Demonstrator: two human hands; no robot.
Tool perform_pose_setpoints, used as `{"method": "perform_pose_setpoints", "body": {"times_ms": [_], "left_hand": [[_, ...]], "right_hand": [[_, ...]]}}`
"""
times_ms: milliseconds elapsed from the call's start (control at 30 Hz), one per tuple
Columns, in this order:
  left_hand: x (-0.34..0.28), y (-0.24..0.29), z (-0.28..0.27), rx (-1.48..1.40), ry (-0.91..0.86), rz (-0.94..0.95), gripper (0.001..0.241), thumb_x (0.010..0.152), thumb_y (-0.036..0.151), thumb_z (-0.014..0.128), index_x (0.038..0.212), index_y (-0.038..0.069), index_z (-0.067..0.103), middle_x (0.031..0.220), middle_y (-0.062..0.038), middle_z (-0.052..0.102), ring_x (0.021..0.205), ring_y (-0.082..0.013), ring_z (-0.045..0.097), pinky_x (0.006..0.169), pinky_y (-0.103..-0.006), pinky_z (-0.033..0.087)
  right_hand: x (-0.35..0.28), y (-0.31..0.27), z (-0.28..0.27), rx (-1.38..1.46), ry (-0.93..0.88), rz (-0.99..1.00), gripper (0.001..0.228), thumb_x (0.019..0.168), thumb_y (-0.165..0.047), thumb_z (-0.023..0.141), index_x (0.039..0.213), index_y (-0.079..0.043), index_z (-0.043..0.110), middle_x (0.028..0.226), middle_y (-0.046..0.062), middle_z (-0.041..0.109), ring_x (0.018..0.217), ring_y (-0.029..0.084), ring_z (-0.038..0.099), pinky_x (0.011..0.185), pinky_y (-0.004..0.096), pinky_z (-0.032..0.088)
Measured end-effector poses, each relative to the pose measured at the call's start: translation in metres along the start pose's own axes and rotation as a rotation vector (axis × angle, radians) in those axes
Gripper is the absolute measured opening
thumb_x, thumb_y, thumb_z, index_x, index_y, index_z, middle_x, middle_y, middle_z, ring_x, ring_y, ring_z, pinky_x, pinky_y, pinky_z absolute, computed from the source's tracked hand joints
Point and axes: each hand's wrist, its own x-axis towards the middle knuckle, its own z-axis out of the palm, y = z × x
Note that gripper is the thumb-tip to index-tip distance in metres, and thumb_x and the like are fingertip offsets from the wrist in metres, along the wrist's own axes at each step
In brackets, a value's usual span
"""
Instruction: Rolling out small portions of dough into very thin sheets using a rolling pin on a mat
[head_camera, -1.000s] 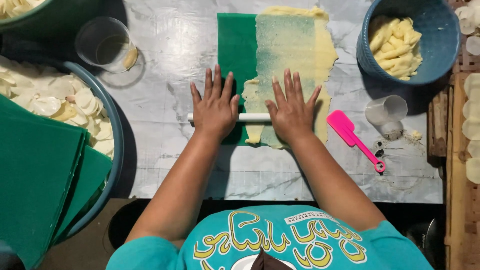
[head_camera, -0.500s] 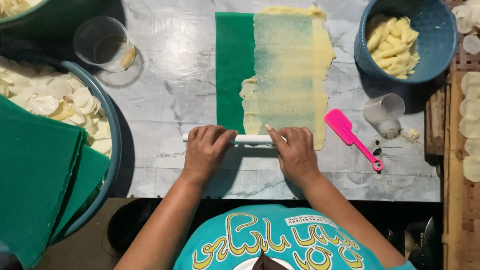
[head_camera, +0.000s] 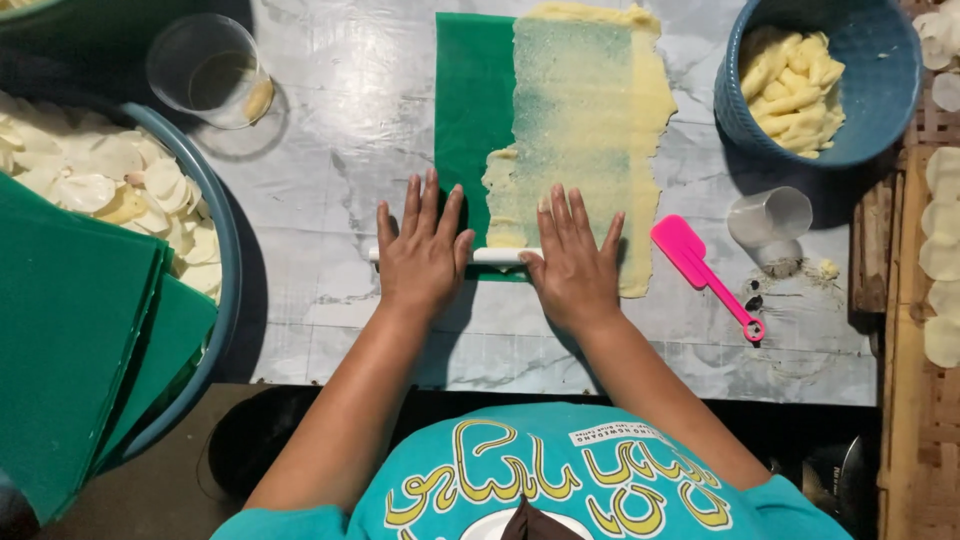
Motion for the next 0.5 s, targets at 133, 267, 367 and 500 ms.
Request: {"method": "perform_pose_setpoints", "body": {"times_ms": [133,267,367,500], "left_hand": [[-0.024,0.007,0.000,0.064,0.052,0.026,0.054,0.112,0.041,0.032,0.160,0.017,0.042,0.170,-0.013,0.032,0.157,-0.0332,0.026,0.121,-0.0652,0.011],[-0.033,0.000,0.011,0.038,-0.001,0.052,0.058,0.109,0.047,0.035,0.161,0.022,0.038,0.171,-0.009,0.029,0.156,-0.0339,0.026,0.121,-0.0642,0.017],[-0.043,-0.013,0.015,0.020,0.104,0.167,0.060,0.101,0.041,0.053,0.158,0.026,0.042,0.167,-0.012,0.034,0.149,-0.0330,0.037,0.114,-0.0555,0.031],[-0.047,-0.038,0.044,0.058,0.267,0.329,0.030,0.103,0.030,0.057,0.130,0.037,0.064,0.115,0.007,0.064,0.111,-0.0175,0.062,0.095,-0.0377,0.047]], "right_hand": [[-0.034,-0.004,0.001,0.052,-0.104,0.027,0.070,0.109,-0.044,0.037,0.164,-0.003,0.023,0.172,0.020,0.018,0.159,0.035,0.014,0.118,0.073,0.000],[-0.047,0.000,0.013,0.052,-0.006,-0.013,0.067,0.108,-0.045,0.040,0.161,-0.005,0.030,0.169,0.018,0.027,0.156,0.035,0.024,0.119,0.071,0.006],[-0.055,0.006,0.010,0.096,0.081,-0.047,0.054,0.104,-0.038,0.052,0.151,-0.012,0.046,0.152,0.010,0.043,0.144,0.032,0.039,0.119,0.068,0.013],[-0.062,0.018,0.018,0.008,0.214,-0.059,0.047,0.092,-0.023,0.068,0.138,-0.029,0.063,0.113,-0.002,0.051,0.109,0.022,0.055,0.113,0.060,0.031]]}}
